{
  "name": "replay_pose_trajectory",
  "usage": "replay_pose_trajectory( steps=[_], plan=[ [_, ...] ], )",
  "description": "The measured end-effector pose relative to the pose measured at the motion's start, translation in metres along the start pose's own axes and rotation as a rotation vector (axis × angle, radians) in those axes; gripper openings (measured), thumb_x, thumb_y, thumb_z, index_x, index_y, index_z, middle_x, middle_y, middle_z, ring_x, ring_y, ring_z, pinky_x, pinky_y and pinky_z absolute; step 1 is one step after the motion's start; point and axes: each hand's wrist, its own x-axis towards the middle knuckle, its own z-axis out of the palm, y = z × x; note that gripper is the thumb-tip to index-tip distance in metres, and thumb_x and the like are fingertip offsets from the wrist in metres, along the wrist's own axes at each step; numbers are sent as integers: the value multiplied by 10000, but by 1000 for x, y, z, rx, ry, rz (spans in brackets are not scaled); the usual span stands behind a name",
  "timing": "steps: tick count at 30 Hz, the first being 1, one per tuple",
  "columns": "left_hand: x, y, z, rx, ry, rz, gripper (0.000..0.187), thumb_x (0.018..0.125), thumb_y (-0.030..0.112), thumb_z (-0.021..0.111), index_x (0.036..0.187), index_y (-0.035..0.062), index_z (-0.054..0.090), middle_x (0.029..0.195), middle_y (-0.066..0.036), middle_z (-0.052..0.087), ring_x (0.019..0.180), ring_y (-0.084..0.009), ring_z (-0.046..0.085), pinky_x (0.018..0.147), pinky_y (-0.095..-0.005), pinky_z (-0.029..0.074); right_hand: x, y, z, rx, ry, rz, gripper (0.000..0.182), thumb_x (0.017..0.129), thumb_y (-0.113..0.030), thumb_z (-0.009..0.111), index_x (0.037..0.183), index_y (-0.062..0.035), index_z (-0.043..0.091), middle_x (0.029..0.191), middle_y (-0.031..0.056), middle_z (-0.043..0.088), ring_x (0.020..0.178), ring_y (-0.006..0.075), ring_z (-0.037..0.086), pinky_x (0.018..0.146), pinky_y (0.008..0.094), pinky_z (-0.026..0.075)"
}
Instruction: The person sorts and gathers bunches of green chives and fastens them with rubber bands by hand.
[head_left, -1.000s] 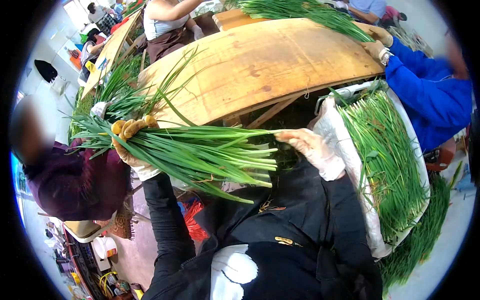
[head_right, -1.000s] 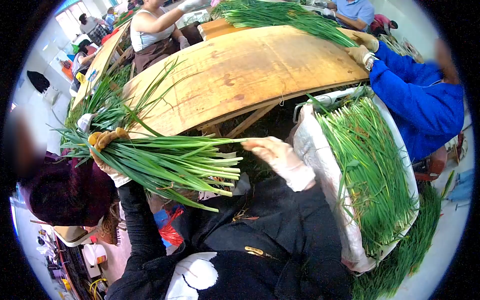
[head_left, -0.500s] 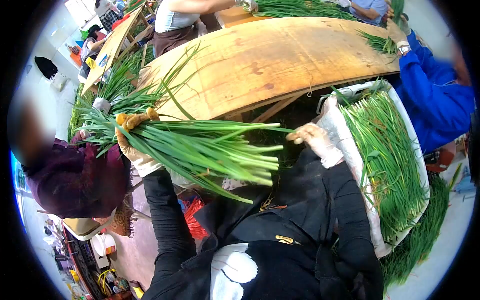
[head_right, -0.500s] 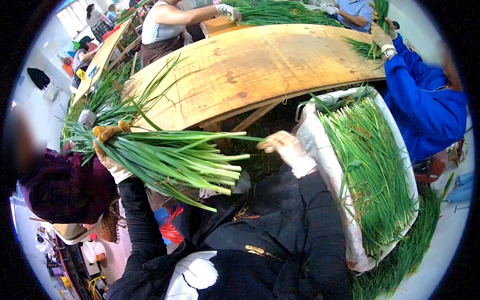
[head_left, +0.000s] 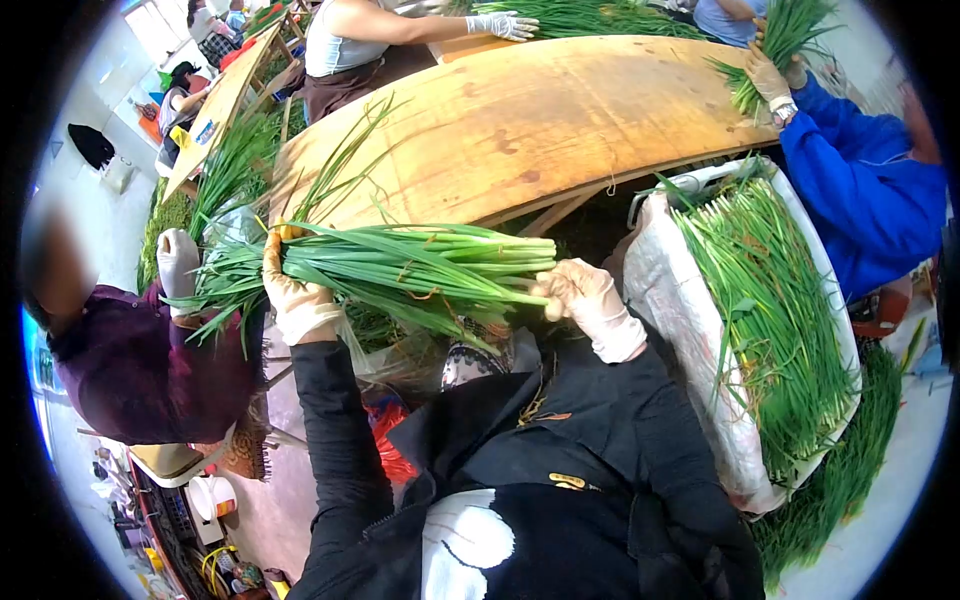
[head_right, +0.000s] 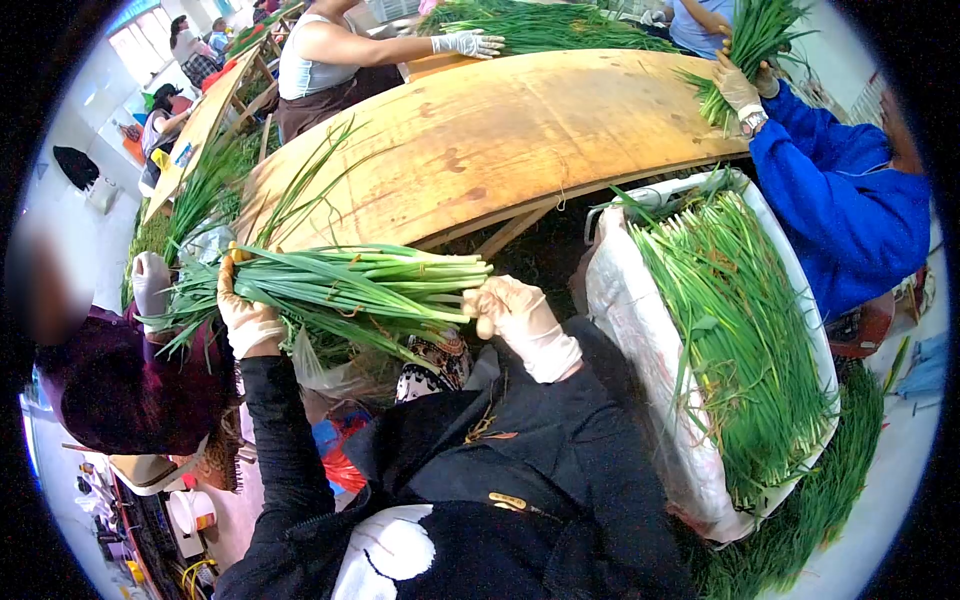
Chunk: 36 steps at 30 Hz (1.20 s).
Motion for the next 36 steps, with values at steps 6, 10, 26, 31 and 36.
replay_pose_trajectory(
  steps=[6, 10, 26, 31, 36],
  plan=[
    [6, 6, -7, -23, 18, -29, 144, 764, 98, 570, 865, -5, 569, 820, -113, 609, 742, -210, 585, 717, -324, 487, 4, 17, -39, -181, 112, 6, 351, 765, -96, 612, 1098, -89, 504, 845, 37, 582, 749, 98, 547, 703, 232, 456],
    [6, -10, -4, 14, -5, -12, 160, 785, 119, 555, 887, -4, 570, 834, -114, 609, 753, -206, 585, 720, -316, 487, 8, -1, -8, 144, -258, 58, 498, 727, -63, 641, 1180, -21, 437, 1064, 75, 545, 955, 120, 501, 842, 246, 408],
    [12, -25, 21, 245, 78, -40, 250, 841, 69, 493, 1084, 38, 447, 976, -59, 549, 822, -120, 538, 706, -238, 484, 20, 28, -10, -456, -152, -82, 391, 783, -276, 590, 1066, -12, 539, 1047, 128, 558, 1002, 230, 498, 856, 286, 374],
    [6, -32, 22, 593, -69, 141, 149, 859, 213, 478, 895, 92, 556, 811, -41, 583, 709, -171, 561, 637, -321, 497, 20, 30, 0, -1090, -73, -578, 255, 738, -230, 575, 940, -75, 596, 906, 58, 611, 832, 236, 565, 734, 332, 440],
    [11, -29, 26, 202, -70, -35, 138, 854, 175, 492, 884, 58, 558, 814, -37, 583, 730, -148, 552, 679, -289, 481, 25, 65, -11, -209, 24, -169, 169, 725, -217, 584, 833, -92, 619, 818, 50, 611, 788, 221, 567, 682, 317, 439]
  ],
)
